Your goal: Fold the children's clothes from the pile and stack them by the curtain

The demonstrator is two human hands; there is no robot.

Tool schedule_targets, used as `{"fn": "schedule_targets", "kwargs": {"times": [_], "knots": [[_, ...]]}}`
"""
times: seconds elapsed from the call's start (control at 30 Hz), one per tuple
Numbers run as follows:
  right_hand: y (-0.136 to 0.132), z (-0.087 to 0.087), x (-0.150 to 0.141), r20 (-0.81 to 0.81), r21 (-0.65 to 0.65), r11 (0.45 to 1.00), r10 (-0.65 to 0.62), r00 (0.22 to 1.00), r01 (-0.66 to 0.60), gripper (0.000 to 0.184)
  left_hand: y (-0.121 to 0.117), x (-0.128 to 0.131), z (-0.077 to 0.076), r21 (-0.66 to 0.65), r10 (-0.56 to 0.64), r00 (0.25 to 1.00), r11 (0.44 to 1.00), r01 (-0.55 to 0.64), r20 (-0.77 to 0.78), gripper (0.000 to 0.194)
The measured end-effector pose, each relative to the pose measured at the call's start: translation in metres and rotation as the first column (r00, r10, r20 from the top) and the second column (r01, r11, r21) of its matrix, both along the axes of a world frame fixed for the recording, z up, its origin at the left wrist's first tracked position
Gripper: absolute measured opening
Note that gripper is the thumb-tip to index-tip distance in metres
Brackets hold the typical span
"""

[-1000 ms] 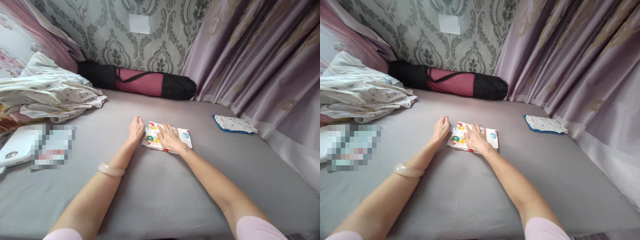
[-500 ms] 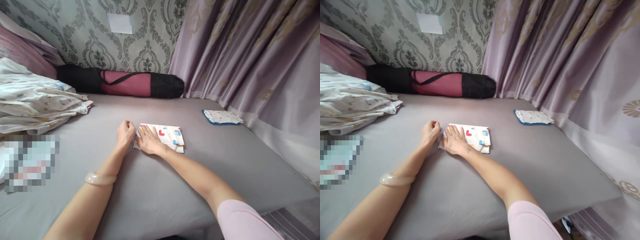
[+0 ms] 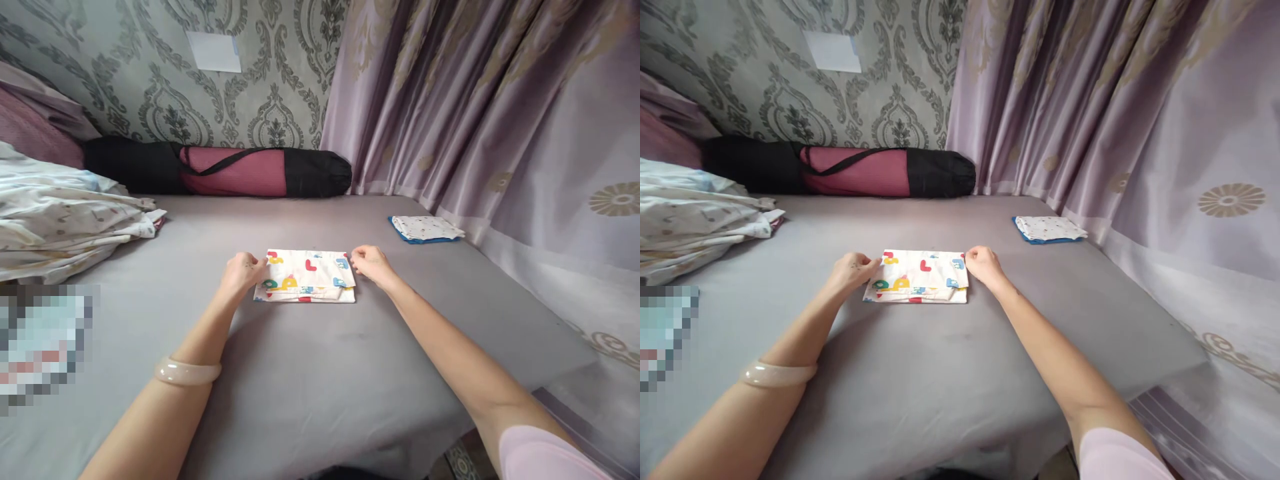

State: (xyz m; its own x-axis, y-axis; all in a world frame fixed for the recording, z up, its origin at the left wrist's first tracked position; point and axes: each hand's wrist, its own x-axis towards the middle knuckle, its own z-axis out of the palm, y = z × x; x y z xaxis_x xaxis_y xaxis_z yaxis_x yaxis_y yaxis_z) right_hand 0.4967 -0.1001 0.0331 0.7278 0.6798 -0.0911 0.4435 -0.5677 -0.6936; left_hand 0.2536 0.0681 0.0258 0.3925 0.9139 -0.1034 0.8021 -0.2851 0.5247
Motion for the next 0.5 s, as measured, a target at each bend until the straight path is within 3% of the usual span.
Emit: {"fn": "schedule_targets", "kwargs": {"times": [0.17, 0.33, 0.5], "knots": [[-0.017, -0.002, -0.003, -0.285, -0.062, 0.996, -0.075, 0.956, 0.059, 0.023, -0.001, -0.002, 0.004, -0.096, -0.035, 0.999, 0.995, 0.038, 0.029, 0.032], [-0.014, 0.006, -0.016, -0.409, -0.056, 0.997, -0.079, 0.909, 0.062, 0.031, -0.002, -0.005, 0.002, -0.313, 0.0, 0.971, 0.946, 0.077, 0.241, 0.038], [-0.011, 0.007, -0.015, -0.637, -0.055, 0.998, -0.067, 0.768, 0.042, 0.022, -0.008, -0.002, 0.007, -0.434, 0.056, 0.926, 0.893, 0.121, 0.372, 0.038]]}}
